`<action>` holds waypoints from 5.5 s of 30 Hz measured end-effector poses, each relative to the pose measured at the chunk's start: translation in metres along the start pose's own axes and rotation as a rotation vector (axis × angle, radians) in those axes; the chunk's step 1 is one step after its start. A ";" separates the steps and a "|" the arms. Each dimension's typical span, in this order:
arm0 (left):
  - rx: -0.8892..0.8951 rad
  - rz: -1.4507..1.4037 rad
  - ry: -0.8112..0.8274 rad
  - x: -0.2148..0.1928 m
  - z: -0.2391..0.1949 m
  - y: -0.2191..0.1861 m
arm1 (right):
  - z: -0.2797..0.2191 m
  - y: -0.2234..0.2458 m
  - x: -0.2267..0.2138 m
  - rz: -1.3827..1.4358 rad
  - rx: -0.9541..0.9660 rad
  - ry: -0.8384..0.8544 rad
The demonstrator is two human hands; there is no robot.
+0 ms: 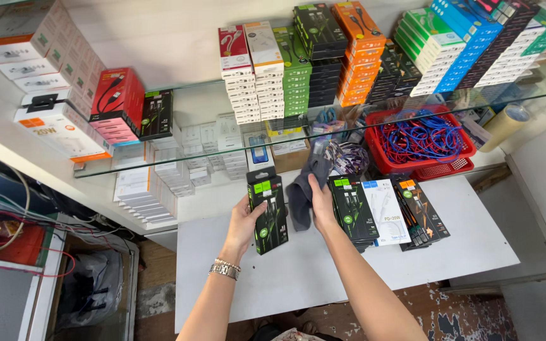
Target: The person wipes the surfaces of multiple small product boxes with a dark cloth and places them on a glass shelf. The person handles white, red, and black boxes, wiping each one before stacking them on the shelf.
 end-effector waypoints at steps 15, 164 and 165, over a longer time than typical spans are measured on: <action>-0.071 -0.666 -0.277 -0.056 0.040 0.019 | -0.074 0.016 0.066 -0.719 -0.281 0.513; 0.294 -0.154 -0.569 -0.237 0.156 -0.096 | 0.071 -0.060 0.429 -0.967 -0.634 0.622; 0.281 -0.145 -0.561 -0.236 0.159 -0.097 | 0.072 -0.055 0.431 -0.988 -0.696 0.624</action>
Point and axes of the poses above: each hand's wrist, its own z-axis towards the middle knuckle, its own x-axis out of the palm, y = z × x, the point moved 8 cm from there along z, towards the middle knuckle, and after that the axes turned 6 degrees about z, right-handed, at the moved point
